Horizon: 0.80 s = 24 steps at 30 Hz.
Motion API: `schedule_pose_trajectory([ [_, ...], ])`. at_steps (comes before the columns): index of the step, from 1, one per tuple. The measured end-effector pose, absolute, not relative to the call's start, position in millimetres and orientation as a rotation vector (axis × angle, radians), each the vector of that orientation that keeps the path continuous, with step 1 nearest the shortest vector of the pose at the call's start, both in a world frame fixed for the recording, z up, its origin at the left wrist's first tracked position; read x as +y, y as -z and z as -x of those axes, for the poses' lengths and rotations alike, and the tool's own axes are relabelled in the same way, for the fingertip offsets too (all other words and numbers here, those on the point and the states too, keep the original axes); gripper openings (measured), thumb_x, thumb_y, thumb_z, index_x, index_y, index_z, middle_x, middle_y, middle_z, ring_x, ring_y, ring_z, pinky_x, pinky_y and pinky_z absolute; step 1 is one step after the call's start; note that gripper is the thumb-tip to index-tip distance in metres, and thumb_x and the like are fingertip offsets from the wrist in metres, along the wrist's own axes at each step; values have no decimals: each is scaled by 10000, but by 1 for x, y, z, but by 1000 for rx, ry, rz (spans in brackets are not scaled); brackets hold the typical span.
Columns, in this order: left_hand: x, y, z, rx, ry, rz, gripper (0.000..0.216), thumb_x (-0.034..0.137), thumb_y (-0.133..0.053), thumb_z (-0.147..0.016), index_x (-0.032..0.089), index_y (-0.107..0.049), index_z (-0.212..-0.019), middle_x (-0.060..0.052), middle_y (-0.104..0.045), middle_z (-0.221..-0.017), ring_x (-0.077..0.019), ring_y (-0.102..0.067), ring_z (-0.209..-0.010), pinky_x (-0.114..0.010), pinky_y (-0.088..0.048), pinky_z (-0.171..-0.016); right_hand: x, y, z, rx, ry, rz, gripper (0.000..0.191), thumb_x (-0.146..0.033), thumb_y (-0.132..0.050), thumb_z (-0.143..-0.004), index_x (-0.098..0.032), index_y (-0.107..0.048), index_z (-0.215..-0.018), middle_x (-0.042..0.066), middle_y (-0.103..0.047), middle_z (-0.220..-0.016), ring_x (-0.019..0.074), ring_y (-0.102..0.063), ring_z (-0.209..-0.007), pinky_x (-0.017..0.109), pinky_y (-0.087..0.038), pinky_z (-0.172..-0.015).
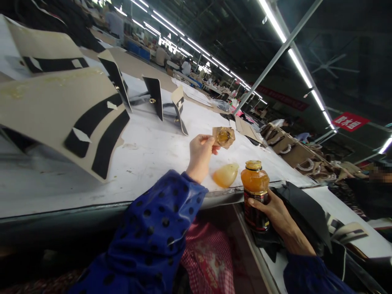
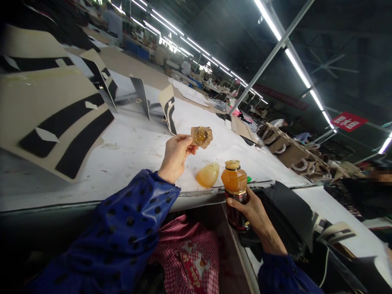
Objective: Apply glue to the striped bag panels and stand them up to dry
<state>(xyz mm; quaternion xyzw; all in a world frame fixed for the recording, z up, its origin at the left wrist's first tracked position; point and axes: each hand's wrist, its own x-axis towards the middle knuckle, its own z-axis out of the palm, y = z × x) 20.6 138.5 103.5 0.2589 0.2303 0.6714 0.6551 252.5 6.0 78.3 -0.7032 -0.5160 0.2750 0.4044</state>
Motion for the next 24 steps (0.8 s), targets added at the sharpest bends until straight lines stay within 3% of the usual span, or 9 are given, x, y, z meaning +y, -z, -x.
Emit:
schedule_pose_trajectory([
  [15,139,-105,-21,547,-1505,-589,229,49,-529,-896,167,-526,-700,41,-579,-584,-76,-553,-481,-218,-406,-492,14,-87,-254,-1359,-664,1908,678,-509,-888,-584,-206,-666,-1148,84,-757,-1121,350,-682,-1091,433,-555,-941],
  [24,138,-105,-21,569,-1497,-601,236,43,-518,-892,175,-525,-696,42,-572,-587,-79,-552,-487,-213,-401,-480,13,-97,-253,-1389,-632,1974,672,-563,-860,-579,-210,-653,-1112,87,-768,-1059,362,-691,-1061,431,-576,-881],
])
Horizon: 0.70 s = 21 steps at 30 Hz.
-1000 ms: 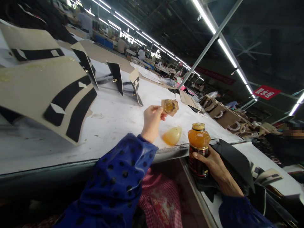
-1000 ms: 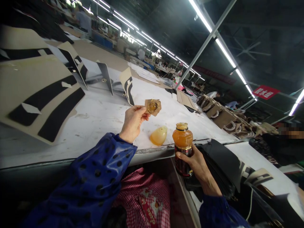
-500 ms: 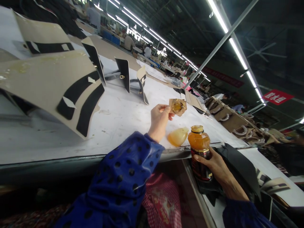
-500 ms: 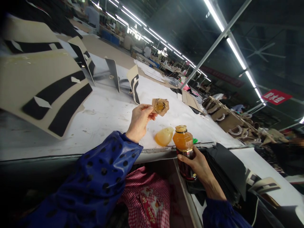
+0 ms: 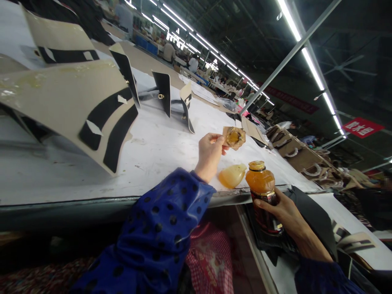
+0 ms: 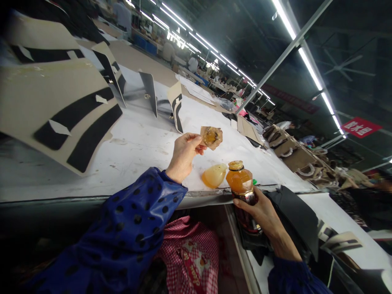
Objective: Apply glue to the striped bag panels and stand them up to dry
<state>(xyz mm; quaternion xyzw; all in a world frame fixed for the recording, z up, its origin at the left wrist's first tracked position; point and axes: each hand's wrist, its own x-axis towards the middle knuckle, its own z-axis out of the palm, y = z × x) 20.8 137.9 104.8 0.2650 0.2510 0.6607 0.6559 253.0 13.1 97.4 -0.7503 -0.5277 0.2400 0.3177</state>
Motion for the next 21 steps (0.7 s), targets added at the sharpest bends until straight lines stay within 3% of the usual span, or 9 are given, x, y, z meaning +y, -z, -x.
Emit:
schedule_pose_trajectory([
  [21,137,-107,-21,607,-1498,-611,235,43,-526,-893,177,-529,-699,43,-561,-594,-79,-556,-496,-200,-405,-468,13,-120,-248,-1434,-599,2065,751,-599,-851,-567,-176,-645,-1152,109,-765,-1032,345,-696,-983,415,-556,-844],
])
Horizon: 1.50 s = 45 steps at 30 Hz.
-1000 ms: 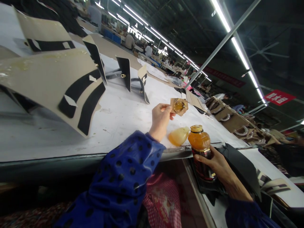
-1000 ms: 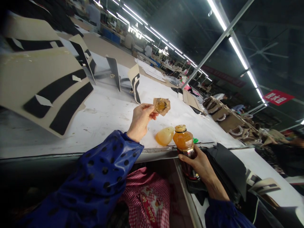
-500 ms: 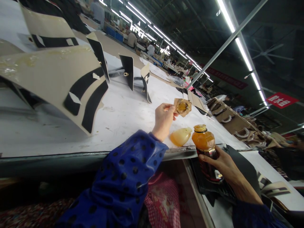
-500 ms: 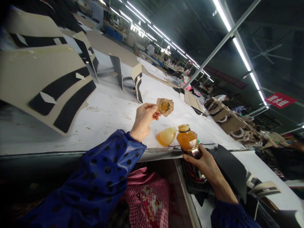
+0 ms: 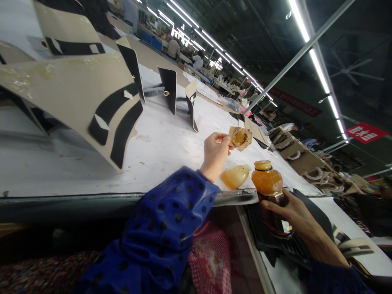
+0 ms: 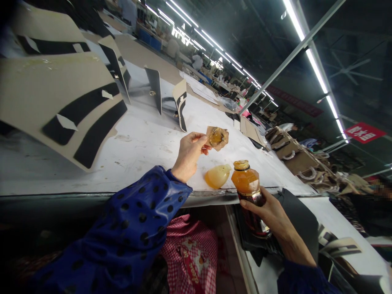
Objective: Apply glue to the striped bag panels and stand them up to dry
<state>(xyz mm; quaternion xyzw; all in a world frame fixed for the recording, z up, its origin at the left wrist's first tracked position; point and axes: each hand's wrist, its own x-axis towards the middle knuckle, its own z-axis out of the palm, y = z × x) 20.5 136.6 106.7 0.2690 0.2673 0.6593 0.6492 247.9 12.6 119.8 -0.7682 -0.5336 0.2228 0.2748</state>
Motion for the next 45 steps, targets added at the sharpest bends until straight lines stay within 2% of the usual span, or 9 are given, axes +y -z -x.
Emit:
schedule_pose_trajectory([
  [9,139,-103,-22,673,-1503,-653,230,48,-551,-850,187,-528,-669,37,-559,-608,-94,-554,-522,-211,-394,-484,14,-122,-251,-1467,-588,2067,752,-598,-859,-557,-179,-665,-1150,104,-770,-975,340,-706,-926,403,-569,-787],
  [17,138,-99,-22,704,-1533,-705,199,68,-597,-789,194,-553,-641,54,-554,-617,-84,-514,-537,-229,-408,-582,13,-125,-245,-1466,-593,2079,758,-614,-857,-555,-182,-665,-1147,105,-768,-1008,352,-698,-984,408,-569,-825],
  [21,138,-100,-22,699,-1486,-694,214,80,-567,-807,207,-523,-641,71,-497,-486,-82,-458,-411,-233,-374,-485,12,-126,-242,-1441,-628,2076,794,-612,-861,-548,-181,-648,-1180,116,-752,-1111,360,-682,-1042,429,-547,-897],
  [24,137,-103,-22,688,-1455,-674,214,73,-544,-812,216,-505,-658,75,-483,-432,-91,-463,-368,-230,-375,-435,12,-124,-245,-1415,-668,2062,810,-594,-868,-551,-180,-633,-1207,122,-746,-1133,355,-687,-1025,434,-550,-879],
  [31,136,-105,-22,655,-1446,-622,200,35,-545,-767,204,-504,-668,68,-508,-477,-96,-513,-404,-226,-429,-420,14,-121,-250,-1432,-638,2078,767,-602,-868,-540,-175,-653,-1141,107,-766,-1019,344,-696,-966,412,-560,-806],
  [41,135,-105,-22,605,-1454,-605,180,53,-554,-760,206,-494,-686,62,-516,-531,-105,-544,-447,-251,-488,-443,12,-123,-247,-1438,-646,2084,788,-602,-861,-560,-182,-644,-1190,111,-762,-1081,352,-703,-984,422,-570,-813],
  [45,136,-104,-22,628,-1461,-628,174,60,-544,-751,209,-495,-676,51,-524,-554,-106,-541,-466,-250,-469,-459,14,-121,-250,-1420,-669,2078,801,-588,-870,-553,-183,-637,-1204,111,-763,-1070,347,-706,-964,414,-574,-777],
])
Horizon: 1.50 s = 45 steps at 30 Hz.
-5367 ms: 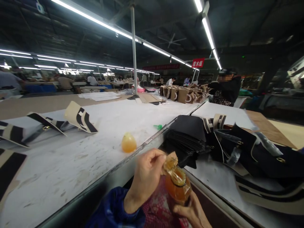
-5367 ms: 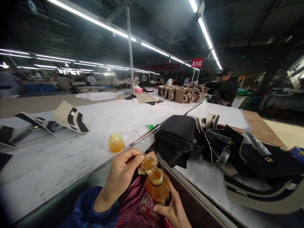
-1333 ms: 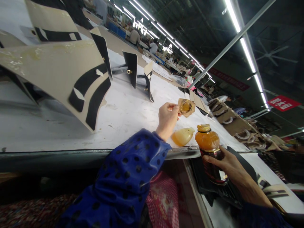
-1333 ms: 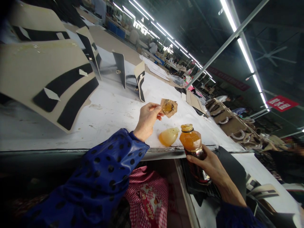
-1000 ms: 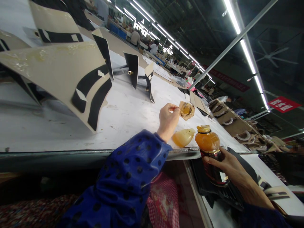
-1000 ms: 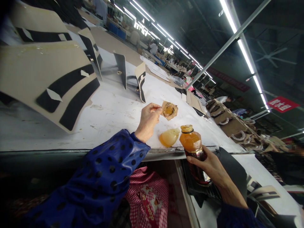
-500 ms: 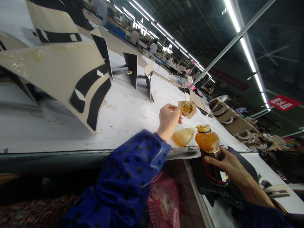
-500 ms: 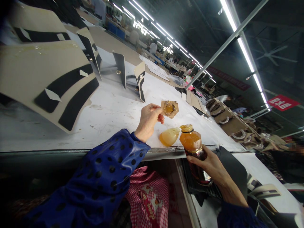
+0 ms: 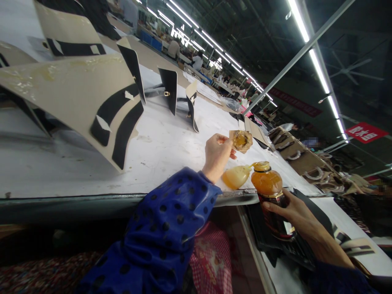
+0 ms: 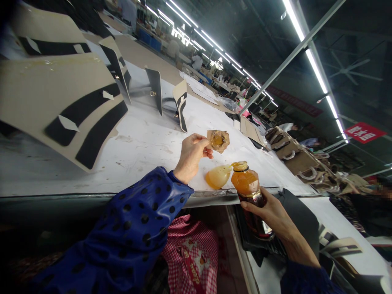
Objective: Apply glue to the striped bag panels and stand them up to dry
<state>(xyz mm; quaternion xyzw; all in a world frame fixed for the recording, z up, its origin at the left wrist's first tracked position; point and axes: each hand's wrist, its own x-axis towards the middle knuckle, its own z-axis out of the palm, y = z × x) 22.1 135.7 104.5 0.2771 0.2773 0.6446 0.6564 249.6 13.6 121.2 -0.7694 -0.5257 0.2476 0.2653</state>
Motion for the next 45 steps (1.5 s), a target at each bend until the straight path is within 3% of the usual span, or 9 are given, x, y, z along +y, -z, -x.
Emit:
schedule_pose_trajectory([
  [9,140,-99,-21,749,-1527,-719,154,100,-585,-717,212,-527,-629,24,-542,-635,-121,-490,-595,-257,-358,-565,13,-122,-258,-1437,-657,2091,771,-564,-881,-567,-185,-648,-1196,94,-771,-1001,329,-707,-936,385,-573,-751],
  [34,138,-100,-22,787,-1521,-755,140,123,-584,-720,216,-523,-635,18,-551,-645,-146,-528,-641,-264,-374,-608,16,-140,-260,-1453,-549,2199,727,-551,-870,-537,-209,-678,-1149,90,-771,-1038,363,-683,-1004,377,-533,-784],
  [45,139,-99,-22,815,-1503,-770,134,131,-589,-736,218,-529,-654,13,-565,-678,-155,-544,-677,-284,-400,-647,15,-144,-265,-1484,-509,2245,842,-599,-861,-495,-195,-645,-1201,74,-770,-1024,355,-692,-961,370,-535,-778],
])
